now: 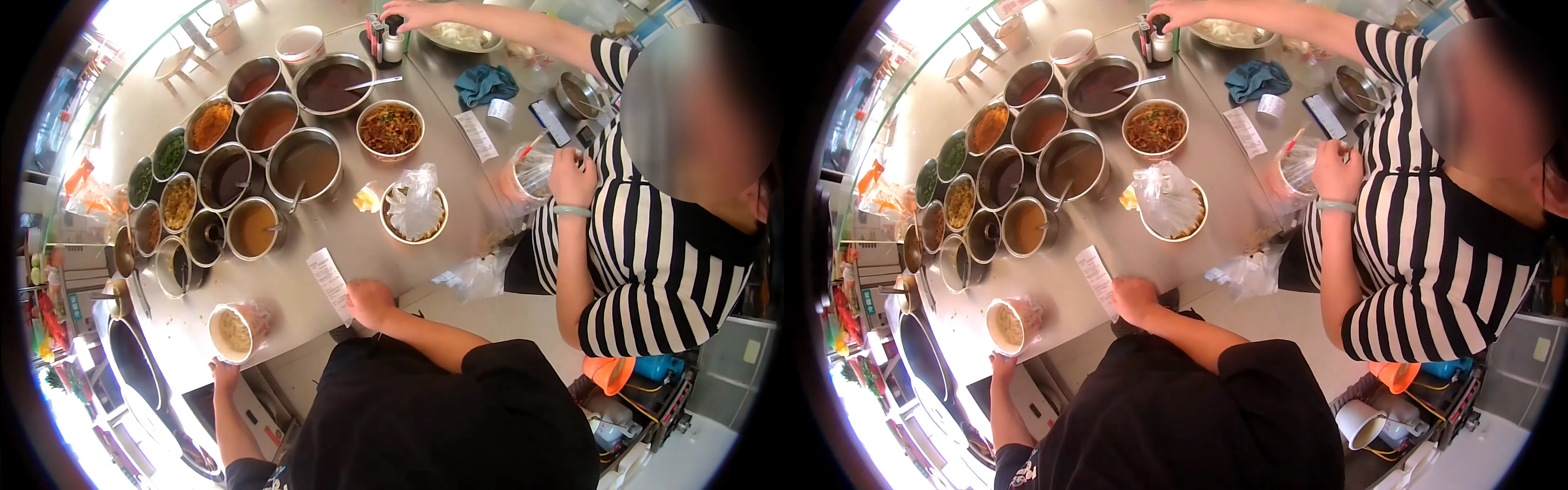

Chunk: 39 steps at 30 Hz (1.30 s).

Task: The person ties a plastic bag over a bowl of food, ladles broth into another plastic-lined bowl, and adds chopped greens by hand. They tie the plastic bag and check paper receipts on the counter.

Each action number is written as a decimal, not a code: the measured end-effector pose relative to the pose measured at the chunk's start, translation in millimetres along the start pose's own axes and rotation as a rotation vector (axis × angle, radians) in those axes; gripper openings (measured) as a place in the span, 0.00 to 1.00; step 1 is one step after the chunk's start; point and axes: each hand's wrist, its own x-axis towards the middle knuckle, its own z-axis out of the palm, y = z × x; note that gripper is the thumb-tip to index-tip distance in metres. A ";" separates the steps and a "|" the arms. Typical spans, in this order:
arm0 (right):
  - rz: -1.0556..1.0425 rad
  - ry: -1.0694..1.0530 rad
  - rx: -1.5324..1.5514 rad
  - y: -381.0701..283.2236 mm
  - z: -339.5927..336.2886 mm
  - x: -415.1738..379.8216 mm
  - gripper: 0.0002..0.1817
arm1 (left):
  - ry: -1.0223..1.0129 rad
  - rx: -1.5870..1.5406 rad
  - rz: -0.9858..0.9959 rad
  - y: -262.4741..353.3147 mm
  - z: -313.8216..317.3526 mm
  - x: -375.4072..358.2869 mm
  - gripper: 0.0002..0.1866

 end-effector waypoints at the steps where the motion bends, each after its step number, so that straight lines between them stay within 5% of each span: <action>1: -0.005 -0.001 -0.001 -0.4 0.2 -0.2 0.06 | -0.006 -0.014 -0.006 2.3 -0.9 -1.3 0.47; 27: -0.031 0.061 -0.024 -0.7 2.1 -2.9 0.05 | 0.012 0.013 -0.025 3.6 1.2 1.1 0.43; 31: -0.049 0.084 0.011 0.4 0.4 -5.1 0.07 | -0.031 -0.016 0.118 -11.0 6.8 10.2 0.45; 39: -0.103 0.133 -0.109 3.2 7.1 -2.8 0.08 | 0.044 -0.084 -0.070 22.2 -6.9 -14.4 0.43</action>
